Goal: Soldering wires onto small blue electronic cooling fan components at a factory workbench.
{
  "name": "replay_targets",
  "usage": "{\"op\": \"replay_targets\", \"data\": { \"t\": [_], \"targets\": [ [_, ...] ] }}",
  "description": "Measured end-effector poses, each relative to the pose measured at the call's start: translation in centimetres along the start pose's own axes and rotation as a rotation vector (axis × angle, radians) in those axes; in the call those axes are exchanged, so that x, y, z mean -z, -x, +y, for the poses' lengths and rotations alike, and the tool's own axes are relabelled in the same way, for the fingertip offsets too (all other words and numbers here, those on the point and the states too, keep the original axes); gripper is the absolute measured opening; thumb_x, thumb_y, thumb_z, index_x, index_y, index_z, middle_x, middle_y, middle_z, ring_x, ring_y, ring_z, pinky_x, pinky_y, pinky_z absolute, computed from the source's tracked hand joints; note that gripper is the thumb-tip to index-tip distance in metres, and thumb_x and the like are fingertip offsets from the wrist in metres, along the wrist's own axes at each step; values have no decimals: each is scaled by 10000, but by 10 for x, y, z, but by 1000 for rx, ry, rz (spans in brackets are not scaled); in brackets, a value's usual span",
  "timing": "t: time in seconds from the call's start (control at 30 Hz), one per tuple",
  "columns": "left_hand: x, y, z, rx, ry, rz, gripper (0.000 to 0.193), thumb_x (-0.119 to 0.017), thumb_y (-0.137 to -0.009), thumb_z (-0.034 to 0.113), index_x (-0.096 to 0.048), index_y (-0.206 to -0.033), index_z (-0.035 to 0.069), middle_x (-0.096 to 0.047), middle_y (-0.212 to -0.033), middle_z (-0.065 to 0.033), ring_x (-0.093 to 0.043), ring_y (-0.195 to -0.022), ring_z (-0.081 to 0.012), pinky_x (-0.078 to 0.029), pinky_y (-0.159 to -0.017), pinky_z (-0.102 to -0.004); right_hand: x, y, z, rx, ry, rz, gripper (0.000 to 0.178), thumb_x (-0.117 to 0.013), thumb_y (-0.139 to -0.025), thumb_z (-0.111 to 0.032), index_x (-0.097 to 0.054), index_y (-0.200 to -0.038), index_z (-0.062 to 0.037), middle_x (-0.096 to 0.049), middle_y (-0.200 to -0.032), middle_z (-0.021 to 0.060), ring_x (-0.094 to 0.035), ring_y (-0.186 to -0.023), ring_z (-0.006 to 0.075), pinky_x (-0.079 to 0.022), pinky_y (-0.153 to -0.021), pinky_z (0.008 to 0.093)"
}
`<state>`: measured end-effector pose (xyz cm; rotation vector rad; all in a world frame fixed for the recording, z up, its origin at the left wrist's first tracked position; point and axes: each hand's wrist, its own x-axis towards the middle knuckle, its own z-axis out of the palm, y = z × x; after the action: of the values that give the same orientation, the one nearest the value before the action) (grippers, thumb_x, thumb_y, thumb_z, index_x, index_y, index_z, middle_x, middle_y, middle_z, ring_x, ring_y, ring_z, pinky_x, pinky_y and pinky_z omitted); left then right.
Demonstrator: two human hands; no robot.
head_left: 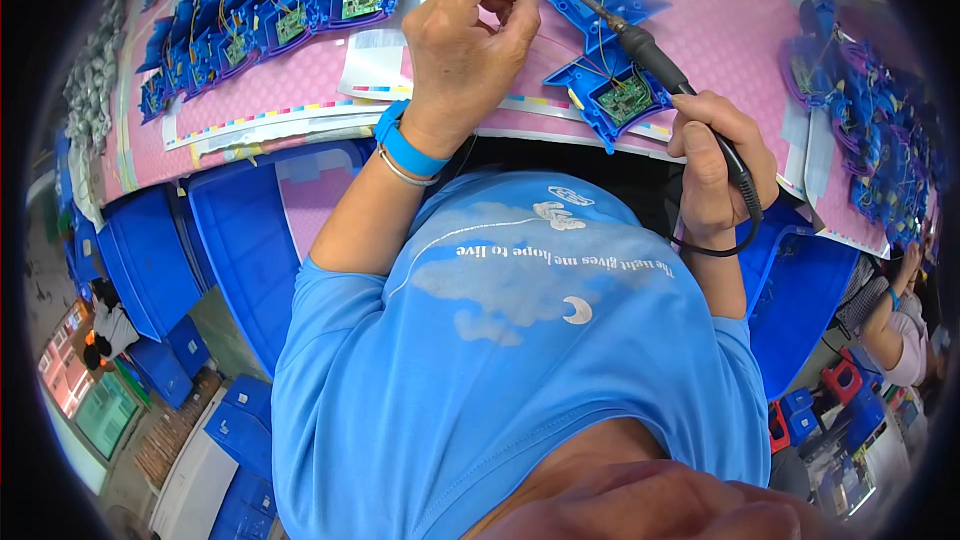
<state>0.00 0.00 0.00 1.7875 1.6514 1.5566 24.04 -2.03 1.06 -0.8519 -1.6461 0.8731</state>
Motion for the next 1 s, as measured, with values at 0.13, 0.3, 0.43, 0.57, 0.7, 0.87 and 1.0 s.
{"op": "replay_targets", "data": {
  "t": [0.13,0.3,0.43,0.57,0.7,0.87,1.0],
  "targets": [
    [2,-1,2,-31,-35,-8,328,-734,-854,-39,-678,-1174,10,-718,-799,-63,-674,-653,-115,-536,-551,-241,-3,0,0,27,28,19,178,-699,-849,-55,-756,-987,41,-745,-870,133,-658,-667,171,-503,-617,276],
    [-1,-2,1,-45,-22,-25,354,-734,-847,-46,-668,-1190,8,-718,-802,-69,-676,-656,-121,-536,-550,-241,-3,-1,-2,11,32,15,173,-698,-849,-55,-755,-981,42,-744,-862,132,-652,-659,164,-498,-609,275],
    [-4,-3,1,-19,-7,-65,377,-723,-849,-50,-653,-1215,8,-706,-807,-82,-681,-664,-147,-552,-560,-265,-1,-2,-3,9,31,4,167,-698,-856,-52,-754,-982,42,-742,-858,134,-648,-650,161,-493,-600,272],
    [-5,-6,3,13,24,-98,384,-713,-854,-55,-645,-1227,6,-692,-806,-82,-682,-670,-159,-566,-564,-287,-3,-3,-2,36,30,23,166,-696,-863,-49,-752,-987,44,-736,-847,133,-639,-630,149,-485,-583,266],
    [0,-6,2,40,5,-108,373,-704,-867,-47,-643,-1231,4,-697,-832,-88,-668,-678,-152,-554,-571,-292,-1,-2,-2,39,26,10,169,-693,-865,-46,-750,-993,49,-729,-838,135,-635,-613,145,-482,-571,263],
    [12,-6,-9,213,133,-152,290,-726,-875,29,-710,-1163,50,-670,-841,-41,-612,-674,-160,-477,-589,-303,1,-2,-2,57,1,26,171,-677,-871,-29,-746,-1002,57,-720,-829,144,-636,-606,146,-482,-561,262],
    [25,-4,-20,18,108,-356,214,-793,-834,56,-762,-1045,70,-649,-765,-8,-577,-633,-113,-444,-558,-249,0,-3,-1,83,-4,10,172,-673,-872,-23,-745,-1004,60,-719,-832,142,-636,-607,144,-482,-559,259]
  ]
}}
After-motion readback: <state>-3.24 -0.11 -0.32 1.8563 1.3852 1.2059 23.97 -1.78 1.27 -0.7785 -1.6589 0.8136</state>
